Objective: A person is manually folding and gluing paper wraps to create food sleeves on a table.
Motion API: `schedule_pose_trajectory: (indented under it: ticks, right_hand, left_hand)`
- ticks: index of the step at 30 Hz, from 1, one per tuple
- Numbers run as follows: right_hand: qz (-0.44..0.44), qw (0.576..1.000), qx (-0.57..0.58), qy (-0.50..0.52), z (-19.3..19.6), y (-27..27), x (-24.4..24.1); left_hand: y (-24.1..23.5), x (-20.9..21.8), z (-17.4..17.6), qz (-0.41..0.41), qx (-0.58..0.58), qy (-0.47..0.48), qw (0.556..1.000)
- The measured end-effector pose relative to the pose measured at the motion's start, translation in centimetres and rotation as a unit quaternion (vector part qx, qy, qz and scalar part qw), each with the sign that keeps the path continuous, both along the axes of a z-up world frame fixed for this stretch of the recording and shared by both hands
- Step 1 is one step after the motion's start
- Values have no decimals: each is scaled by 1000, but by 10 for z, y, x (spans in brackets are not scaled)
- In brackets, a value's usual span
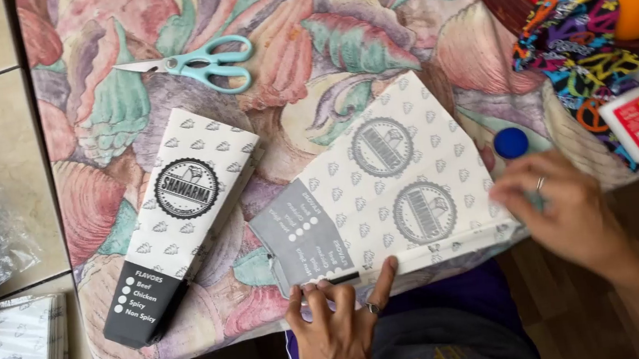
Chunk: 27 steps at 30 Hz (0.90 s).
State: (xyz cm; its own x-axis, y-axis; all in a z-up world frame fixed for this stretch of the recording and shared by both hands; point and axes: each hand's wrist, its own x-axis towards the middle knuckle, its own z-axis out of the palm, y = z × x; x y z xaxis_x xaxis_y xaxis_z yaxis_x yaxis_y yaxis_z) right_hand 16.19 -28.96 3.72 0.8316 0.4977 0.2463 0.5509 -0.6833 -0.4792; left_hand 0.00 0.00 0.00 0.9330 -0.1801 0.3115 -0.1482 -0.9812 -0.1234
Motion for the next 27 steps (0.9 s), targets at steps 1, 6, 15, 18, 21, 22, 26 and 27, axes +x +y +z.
schedule_pose_trajectory:
  ticks: [1, 6, 15, 18, 21, 22, 26, 27]
  right_hand:
    - [-8, 1000, -1, 1, -6, -10, 7]
    - [4, 999, 2, -43, -33, -29, 40]
    - [118, 986, 112, -39, 46, 29, -12]
    - [277, 948, 153, -26, 15, 66, -39]
    - [264, 953, 138, -61, -1, 78, -44]
    - [267, 952, 138, -50, 1, 65, -44]
    - [141, 982, 120, -43, 10, 21, -35]
    - [93, 988, 116, -31, 12, 10, -39]
  left_hand:
    - [-1, -2, 1, -8, -1, 1, 1000]
    - [-1, -2, -3, 8, 26, 50, 998]
    - [-2, -3, 3, 7, 51, 83, 995]
    - [0, -1, 4, 1, 26, 37, 999]
    - [0, 0, 7, 7, 27, 28, 999]
    - [-2, -4, 8, 11, 24, 37, 999]
    - [0, 2, 6, 8, 54, 71, 996]
    - [-1, -3, 6, 8, 61, 84, 995]
